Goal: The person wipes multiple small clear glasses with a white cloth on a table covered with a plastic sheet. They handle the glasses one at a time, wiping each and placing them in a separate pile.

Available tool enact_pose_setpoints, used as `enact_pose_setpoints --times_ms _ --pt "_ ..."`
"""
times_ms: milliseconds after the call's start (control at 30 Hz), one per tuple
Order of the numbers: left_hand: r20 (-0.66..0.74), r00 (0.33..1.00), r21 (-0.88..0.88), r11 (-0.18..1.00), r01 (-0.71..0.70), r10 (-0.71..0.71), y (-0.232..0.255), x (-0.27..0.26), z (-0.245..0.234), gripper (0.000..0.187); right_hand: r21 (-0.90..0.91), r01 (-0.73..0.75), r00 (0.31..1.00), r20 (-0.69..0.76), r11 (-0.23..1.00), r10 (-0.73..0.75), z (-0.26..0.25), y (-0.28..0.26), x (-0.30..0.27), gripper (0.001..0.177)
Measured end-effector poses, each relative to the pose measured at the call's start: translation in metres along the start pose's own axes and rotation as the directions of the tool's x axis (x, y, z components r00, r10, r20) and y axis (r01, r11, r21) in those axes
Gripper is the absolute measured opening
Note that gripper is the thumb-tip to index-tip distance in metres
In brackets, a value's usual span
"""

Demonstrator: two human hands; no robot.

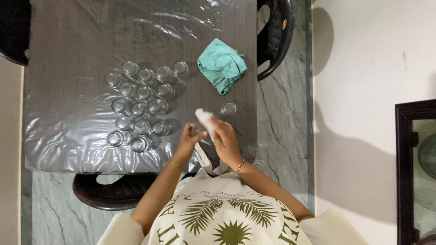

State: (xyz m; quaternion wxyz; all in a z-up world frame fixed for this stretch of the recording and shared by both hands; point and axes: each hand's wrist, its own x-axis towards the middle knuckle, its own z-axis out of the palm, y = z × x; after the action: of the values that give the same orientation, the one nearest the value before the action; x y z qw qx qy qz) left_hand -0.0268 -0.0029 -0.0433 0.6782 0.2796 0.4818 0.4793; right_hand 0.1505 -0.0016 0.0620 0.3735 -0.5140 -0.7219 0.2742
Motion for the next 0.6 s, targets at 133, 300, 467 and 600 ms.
enact_pose_setpoints --times_ms 133,300,467,600 --pt "0.126 0.992 -0.202 0.978 0.048 -0.023 0.038 -0.031 0.005 0.052 0.139 -0.165 0.97 0.203 0.977 0.135 0.005 -0.006 0.003 0.042" --pt "0.142 0.989 -0.367 0.926 0.084 -0.033 0.088 -0.055 0.023 0.061 0.563 -0.402 0.913 0.304 0.722 0.271 0.023 0.015 0.019 0.045" --pt "0.085 0.974 -0.505 0.834 0.224 -0.21 0.092 -0.044 0.028 0.057 -0.069 0.13 0.988 0.089 0.989 -0.124 0.021 -0.035 -0.003 0.043" --pt "0.061 0.981 -0.556 0.81 0.186 -0.184 0.097 -0.034 0.023 0.042 0.001 0.213 0.977 -0.017 0.977 -0.213 0.013 -0.056 0.007 0.04"
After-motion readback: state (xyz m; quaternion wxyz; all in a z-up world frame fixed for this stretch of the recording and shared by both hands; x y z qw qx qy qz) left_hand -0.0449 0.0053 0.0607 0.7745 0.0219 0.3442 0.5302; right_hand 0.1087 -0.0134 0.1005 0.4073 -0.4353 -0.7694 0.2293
